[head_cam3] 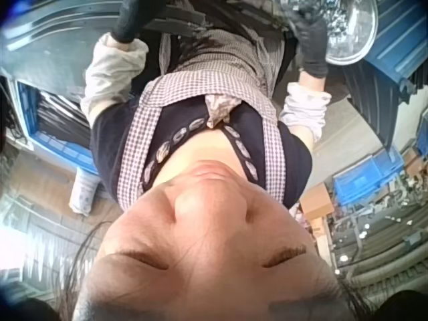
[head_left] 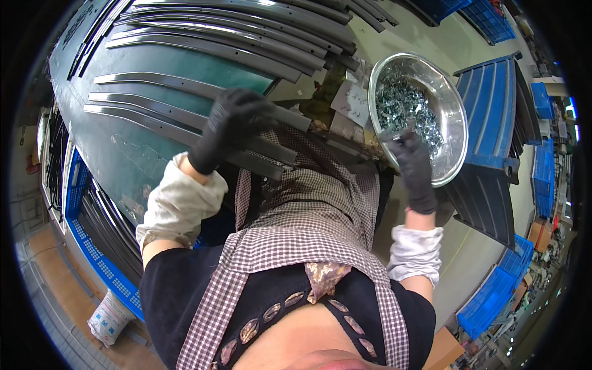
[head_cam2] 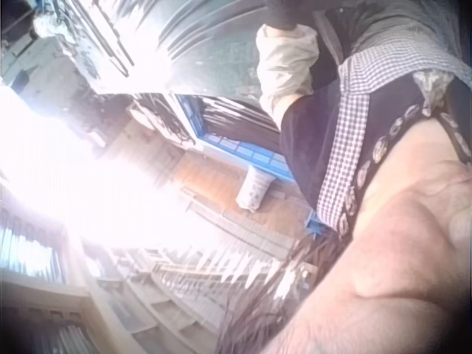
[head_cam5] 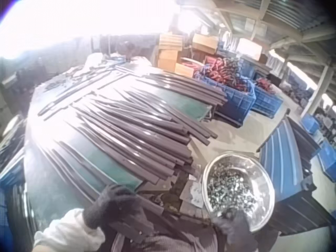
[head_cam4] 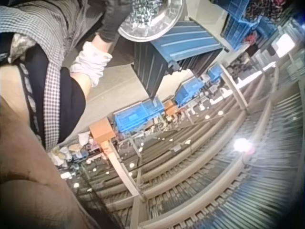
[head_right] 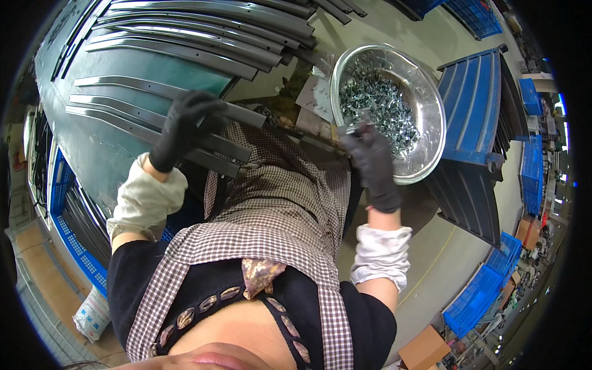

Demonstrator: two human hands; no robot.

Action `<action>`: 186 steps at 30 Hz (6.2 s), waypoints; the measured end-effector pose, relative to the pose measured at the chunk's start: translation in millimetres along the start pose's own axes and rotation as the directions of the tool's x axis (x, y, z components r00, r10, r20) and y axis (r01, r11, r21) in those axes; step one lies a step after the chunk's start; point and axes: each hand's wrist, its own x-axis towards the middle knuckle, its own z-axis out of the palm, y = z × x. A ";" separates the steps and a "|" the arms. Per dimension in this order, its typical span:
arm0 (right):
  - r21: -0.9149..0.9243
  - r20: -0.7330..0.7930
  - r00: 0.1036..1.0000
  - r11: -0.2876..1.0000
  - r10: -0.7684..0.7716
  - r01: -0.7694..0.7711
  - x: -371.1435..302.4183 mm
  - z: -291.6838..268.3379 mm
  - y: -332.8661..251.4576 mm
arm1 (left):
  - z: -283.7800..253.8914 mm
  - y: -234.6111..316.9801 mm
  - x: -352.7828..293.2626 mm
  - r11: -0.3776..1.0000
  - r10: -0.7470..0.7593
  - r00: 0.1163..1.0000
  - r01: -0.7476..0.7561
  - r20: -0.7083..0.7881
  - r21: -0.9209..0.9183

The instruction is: The person repeatedly picks up long, curved metal strips from a green workbench and inserts small fasteners from a metal bowl into pre-drilled holes along the strips. The person handles the strips one at a time, aligning them and securing fasteners by hand.

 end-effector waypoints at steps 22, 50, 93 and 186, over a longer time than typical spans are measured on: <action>-0.030 0.519 0.817 0.950 -0.250 0.310 -9.2 105.4 21.0 | 35.5 62.5 -17.1 0.982 0.182 0.956 -0.187 0.230 -0.001; -0.547 0.376 0.810 0.598 -0.450 0.586 27.5 99.5 60.2 | 20.3 -13.8 -2.0 0.992 -0.115 0.973 0.103 0.201 0.070; -0.971 -0.070 0.993 0.220 0.092 -0.088 88.9 -71.4 107.3 | -5.8 -81.9 31.1 0.886 -0.031 0.986 0.102 -0.161 0.453; -0.644 0.198 0.796 0.536 -0.572 0.546 52.8 99.5 53.0 | 13.4 -32.0 5.7 0.980 -0.197 0.958 0.190 0.206 0.052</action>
